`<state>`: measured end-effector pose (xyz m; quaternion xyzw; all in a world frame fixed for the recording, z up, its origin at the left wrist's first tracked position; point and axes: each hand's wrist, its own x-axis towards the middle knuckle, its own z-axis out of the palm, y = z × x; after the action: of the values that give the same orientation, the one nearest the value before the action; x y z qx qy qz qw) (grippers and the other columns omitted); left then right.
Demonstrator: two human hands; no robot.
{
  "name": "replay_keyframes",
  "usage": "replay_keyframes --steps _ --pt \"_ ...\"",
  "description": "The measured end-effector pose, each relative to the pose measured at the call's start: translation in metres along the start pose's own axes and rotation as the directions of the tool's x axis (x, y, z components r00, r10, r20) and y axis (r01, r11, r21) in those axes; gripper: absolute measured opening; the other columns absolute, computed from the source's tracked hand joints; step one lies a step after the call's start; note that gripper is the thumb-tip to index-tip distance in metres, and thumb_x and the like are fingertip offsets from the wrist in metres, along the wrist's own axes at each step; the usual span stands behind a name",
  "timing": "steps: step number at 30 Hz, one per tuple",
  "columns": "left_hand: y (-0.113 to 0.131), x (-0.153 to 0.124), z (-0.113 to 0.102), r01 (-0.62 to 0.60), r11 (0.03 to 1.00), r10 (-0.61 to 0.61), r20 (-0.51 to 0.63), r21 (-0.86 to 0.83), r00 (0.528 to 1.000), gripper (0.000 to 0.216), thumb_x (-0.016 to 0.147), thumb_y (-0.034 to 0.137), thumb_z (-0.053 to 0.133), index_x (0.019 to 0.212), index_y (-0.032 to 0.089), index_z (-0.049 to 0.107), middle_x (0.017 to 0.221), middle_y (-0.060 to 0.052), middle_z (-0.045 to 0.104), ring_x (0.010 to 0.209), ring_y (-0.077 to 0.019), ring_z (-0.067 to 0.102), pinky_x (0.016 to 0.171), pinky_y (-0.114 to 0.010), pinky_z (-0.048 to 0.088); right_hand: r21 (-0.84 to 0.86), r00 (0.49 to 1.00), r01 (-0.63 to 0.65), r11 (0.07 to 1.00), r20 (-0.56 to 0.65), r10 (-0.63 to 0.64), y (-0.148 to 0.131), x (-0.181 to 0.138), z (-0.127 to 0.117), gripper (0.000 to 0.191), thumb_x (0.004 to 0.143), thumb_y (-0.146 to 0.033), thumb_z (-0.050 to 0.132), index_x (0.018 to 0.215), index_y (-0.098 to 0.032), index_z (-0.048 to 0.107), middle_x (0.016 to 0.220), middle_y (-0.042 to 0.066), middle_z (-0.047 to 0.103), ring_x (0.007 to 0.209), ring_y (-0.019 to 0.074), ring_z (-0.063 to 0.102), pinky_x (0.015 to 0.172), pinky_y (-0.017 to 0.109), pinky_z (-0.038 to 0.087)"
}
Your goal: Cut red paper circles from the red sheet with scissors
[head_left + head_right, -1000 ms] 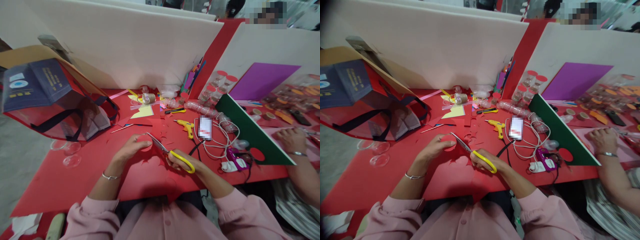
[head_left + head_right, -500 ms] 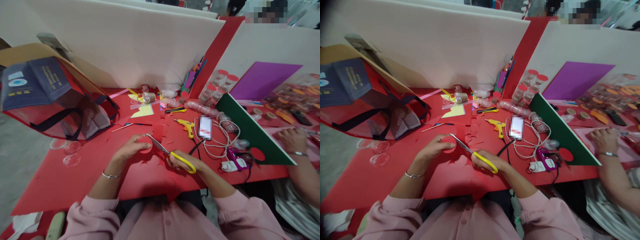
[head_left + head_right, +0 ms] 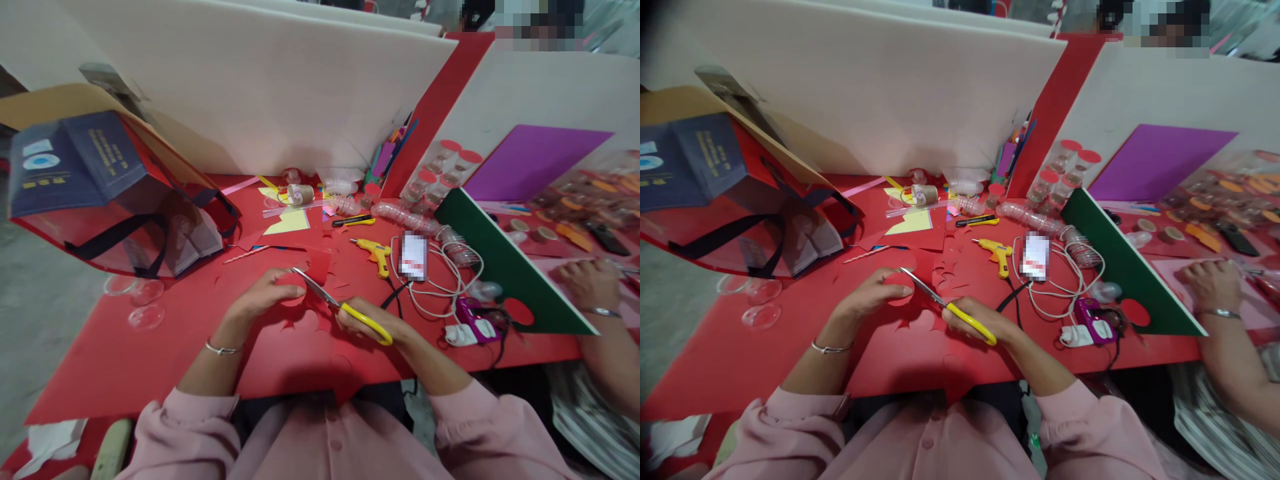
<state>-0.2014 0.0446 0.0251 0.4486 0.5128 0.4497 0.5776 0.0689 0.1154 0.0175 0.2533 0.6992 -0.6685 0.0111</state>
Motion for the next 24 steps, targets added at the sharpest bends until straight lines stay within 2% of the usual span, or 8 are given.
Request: replay_keyframes --steps 5,13,19,24 --pt "-0.005 0.001 -0.003 -0.007 1.0 0.007 -0.008 0.015 1.0 0.017 0.074 0.032 0.084 0.079 0.017 0.078 0.073 -0.003 0.066 0.069 -0.0162 0.054 0.07 -0.03 0.048 0.03 1.0 0.01 1.0 0.013 -0.01 0.002 -0.001 0.0 0.066 0.092 -0.081 0.049 0.067 -0.02 0.047 0.054 -0.004 0.042 0.048 0.0085 0.034 0.046 0.022 0.022" --pt "-0.012 0.003 -0.006 0.021 0.999 -0.02 -0.026 0.048 0.999 0.026 0.071 0.035 0.084 0.088 0.016 0.079 0.072 -0.003 0.065 0.067 -0.0156 0.054 0.066 -0.028 0.049 -0.043 1.0 0.006 0.999 0.02 -0.005 0.0 -0.001 -0.004 0.055 0.096 -0.067 0.053 0.069 -0.019 0.048 0.059 -0.003 0.045 0.052 0.0089 0.037 0.048 0.022 0.026" --pt "-0.01 0.003 -0.009 0.059 0.997 -0.056 -0.061 0.05 0.997 0.042 0.069 0.03 0.085 0.109 0.018 0.082 0.071 -0.001 0.067 0.07 -0.0172 0.059 0.071 -0.03 0.051 -0.06 0.999 0.024 0.998 0.026 -0.022 -0.003 0.002 -0.004 0.058 0.098 -0.07 0.048 0.071 -0.019 0.047 0.061 -0.004 0.043 0.053 0.0087 0.036 0.049 0.023 0.026" --pt "-0.006 0.003 -0.009 0.064 0.996 -0.056 -0.11 0.069 0.992 0.048 0.062 0.023 0.086 0.11 0.021 0.084 0.079 -0.004 0.075 0.082 -0.0224 0.067 0.078 -0.032 0.055 -0.008 0.999 -0.023 1.0 0.026 0.024 0.004 0.004 -0.006 0.044 0.096 -0.051 0.057 0.067 -0.02 0.045 0.057 -0.005 0.043 0.051 0.0078 0.033 0.048 0.022 0.023"
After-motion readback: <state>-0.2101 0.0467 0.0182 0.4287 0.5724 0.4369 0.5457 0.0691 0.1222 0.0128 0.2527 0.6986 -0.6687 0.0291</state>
